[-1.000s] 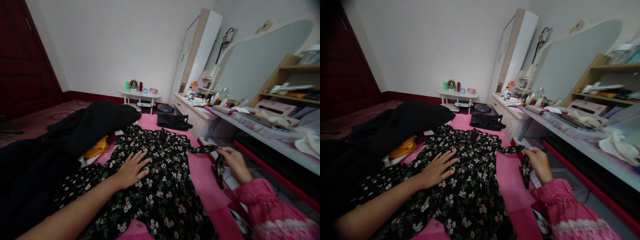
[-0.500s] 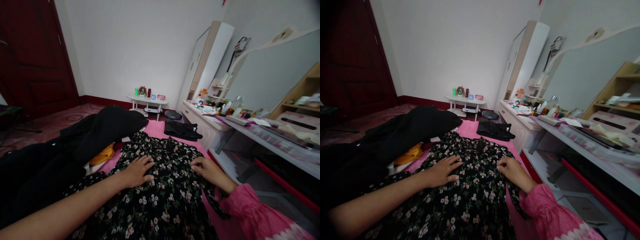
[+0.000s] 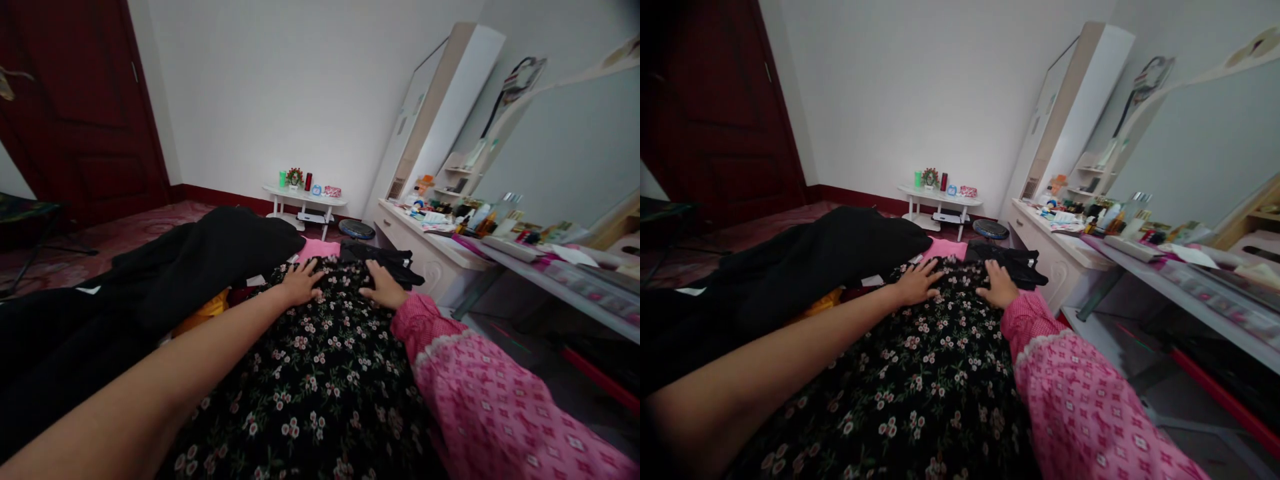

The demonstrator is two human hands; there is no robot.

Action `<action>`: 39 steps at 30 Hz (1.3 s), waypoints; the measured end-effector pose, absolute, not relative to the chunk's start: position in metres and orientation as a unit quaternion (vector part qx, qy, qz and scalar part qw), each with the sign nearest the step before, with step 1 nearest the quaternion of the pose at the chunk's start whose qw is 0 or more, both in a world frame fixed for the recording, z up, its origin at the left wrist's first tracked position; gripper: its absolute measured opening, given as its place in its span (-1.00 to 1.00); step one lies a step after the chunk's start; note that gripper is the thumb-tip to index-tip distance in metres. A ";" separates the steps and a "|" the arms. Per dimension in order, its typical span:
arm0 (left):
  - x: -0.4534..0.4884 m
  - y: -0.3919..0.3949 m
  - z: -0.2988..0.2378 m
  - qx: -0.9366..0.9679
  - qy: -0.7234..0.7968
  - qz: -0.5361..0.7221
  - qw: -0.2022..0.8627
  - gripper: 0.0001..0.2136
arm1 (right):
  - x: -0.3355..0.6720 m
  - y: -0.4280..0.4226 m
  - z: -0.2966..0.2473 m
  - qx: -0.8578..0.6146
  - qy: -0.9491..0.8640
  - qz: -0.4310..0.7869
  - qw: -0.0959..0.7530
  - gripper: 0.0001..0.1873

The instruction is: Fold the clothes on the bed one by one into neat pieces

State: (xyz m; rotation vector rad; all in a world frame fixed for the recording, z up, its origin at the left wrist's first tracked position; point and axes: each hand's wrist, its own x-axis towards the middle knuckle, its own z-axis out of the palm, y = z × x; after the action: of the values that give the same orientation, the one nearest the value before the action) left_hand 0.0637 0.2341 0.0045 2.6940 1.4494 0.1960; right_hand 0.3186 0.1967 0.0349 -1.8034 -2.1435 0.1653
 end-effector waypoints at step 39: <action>0.032 0.093 -0.030 0.934 0.328 0.046 0.130 -0.39 | 0.256 -0.011 0.011 -0.567 -0.808 0.136 0.084 -0.73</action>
State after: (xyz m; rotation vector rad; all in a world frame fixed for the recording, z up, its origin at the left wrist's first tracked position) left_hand 0.0317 0.0928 -0.0302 2.7154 0.9540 0.1323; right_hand 0.2562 -0.0108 0.0110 -1.6909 -2.4125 0.4055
